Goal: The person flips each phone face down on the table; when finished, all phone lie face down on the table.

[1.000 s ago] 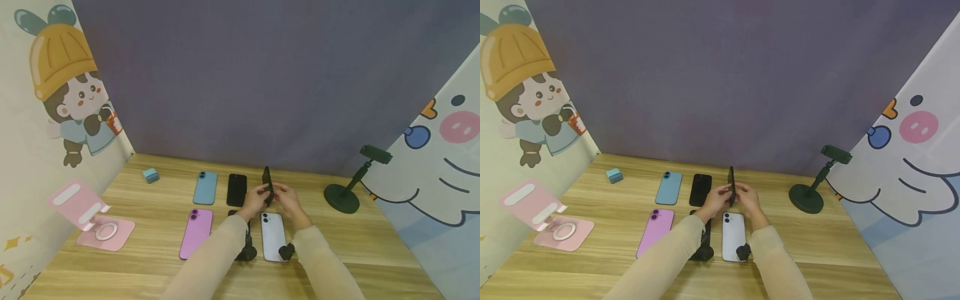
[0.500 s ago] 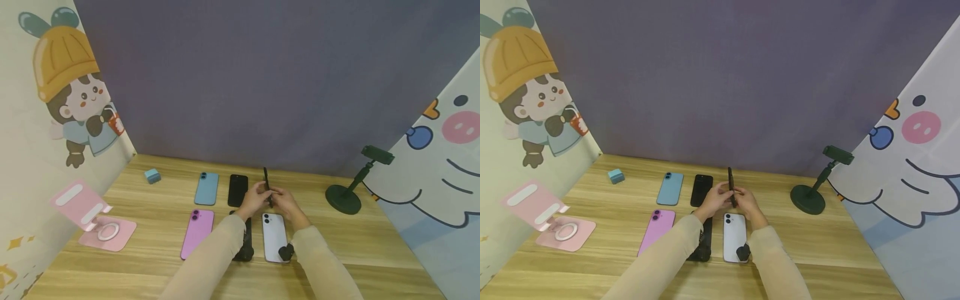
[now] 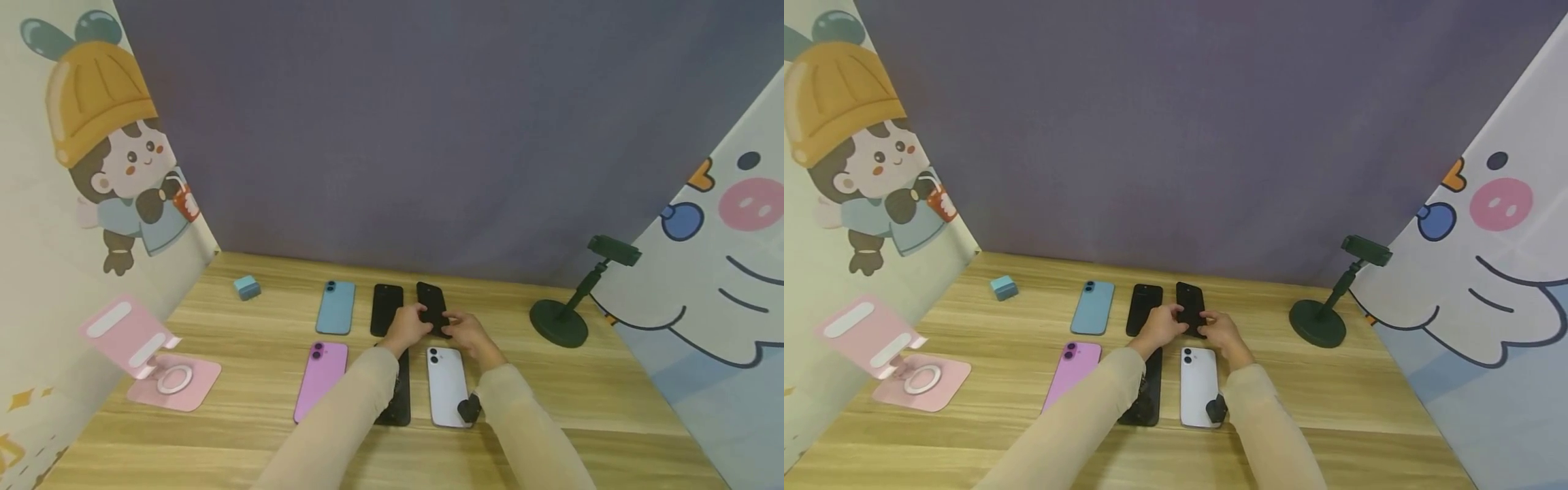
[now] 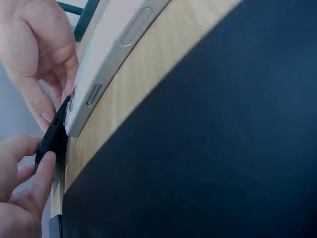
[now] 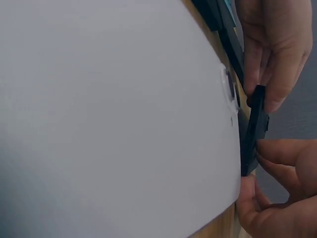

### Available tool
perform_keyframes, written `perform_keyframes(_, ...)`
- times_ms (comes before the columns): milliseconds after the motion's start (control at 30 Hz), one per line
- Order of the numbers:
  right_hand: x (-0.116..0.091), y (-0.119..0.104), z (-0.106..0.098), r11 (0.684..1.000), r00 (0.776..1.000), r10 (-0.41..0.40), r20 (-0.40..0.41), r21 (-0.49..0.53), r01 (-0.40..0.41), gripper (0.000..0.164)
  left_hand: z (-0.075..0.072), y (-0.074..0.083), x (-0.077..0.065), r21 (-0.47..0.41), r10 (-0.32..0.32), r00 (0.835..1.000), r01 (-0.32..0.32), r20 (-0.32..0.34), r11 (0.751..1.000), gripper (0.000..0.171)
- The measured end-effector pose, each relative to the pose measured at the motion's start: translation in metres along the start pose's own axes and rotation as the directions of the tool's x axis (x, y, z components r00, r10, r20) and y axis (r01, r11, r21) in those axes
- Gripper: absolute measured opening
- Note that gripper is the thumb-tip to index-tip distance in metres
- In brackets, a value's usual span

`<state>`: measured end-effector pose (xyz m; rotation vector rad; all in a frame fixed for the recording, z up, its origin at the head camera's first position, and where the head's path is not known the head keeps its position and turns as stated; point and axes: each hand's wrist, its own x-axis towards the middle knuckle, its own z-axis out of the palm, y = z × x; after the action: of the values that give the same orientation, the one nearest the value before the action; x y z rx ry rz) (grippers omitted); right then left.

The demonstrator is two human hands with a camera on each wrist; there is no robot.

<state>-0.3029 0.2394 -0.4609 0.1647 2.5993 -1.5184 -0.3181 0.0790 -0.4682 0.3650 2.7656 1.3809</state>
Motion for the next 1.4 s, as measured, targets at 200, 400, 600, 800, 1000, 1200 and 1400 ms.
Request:
perform_keyframes(200, 0.0, -0.004, 0.005, 0.997, 0.999, -0.032, -0.036, -0.065, 0.029, 0.043, -0.003, 0.0, -0.003, 0.053, -0.032, 0.999, 0.031, 0.014, 0.998, 0.041)
perform_keyframes(400, 0.0, -0.009, 0.008, 0.993, 0.997, -0.011, -0.075, -0.121, 0.002, 0.043, -0.003, 0.001, -0.002, 0.102, -0.027, 0.999, 0.023, 0.043, 0.994, 0.042)
perform_keyframes(600, 0.001, -0.008, 0.01, 0.992, 0.997, 0.004, -0.078, -0.123, -0.013, 0.043, -0.002, 0.0, -0.001, 0.119, -0.039, 0.997, 0.031, 0.061, 0.992, 0.043)
perform_keyframes(800, 0.005, -0.007, 0.013, 0.993, 0.997, -0.035, -0.07, -0.114, 0.027, 0.041, -0.005, -0.001, 0.0, 0.136, -0.07, 0.996, 0.061, 0.06, 0.989, 0.045)
perform_keyframes(1000, 0.006, -0.009, 0.017, 0.991, 0.997, -0.029, -0.066, -0.131, 0.02, 0.043, -0.007, -0.003, -0.001, 0.15, -0.087, 0.994, 0.077, 0.064, 0.986, 0.044)
perform_keyframes(1200, 0.008, -0.01, 0.02, 0.99, 0.996, -0.047, -0.077, -0.137, 0.036, 0.043, -0.007, -0.007, 0.0, 0.155, -0.088, 0.994, 0.077, 0.068, 0.985, 0.044)
perform_keyframes(1400, 0.004, -0.001, 0.01, 0.987, 0.997, -0.033, -0.071, -0.157, 0.022, 0.041, -0.018, -0.007, -0.008, 0.048, -0.028, 0.989, 0.021, 0.143, 0.999, 0.045)
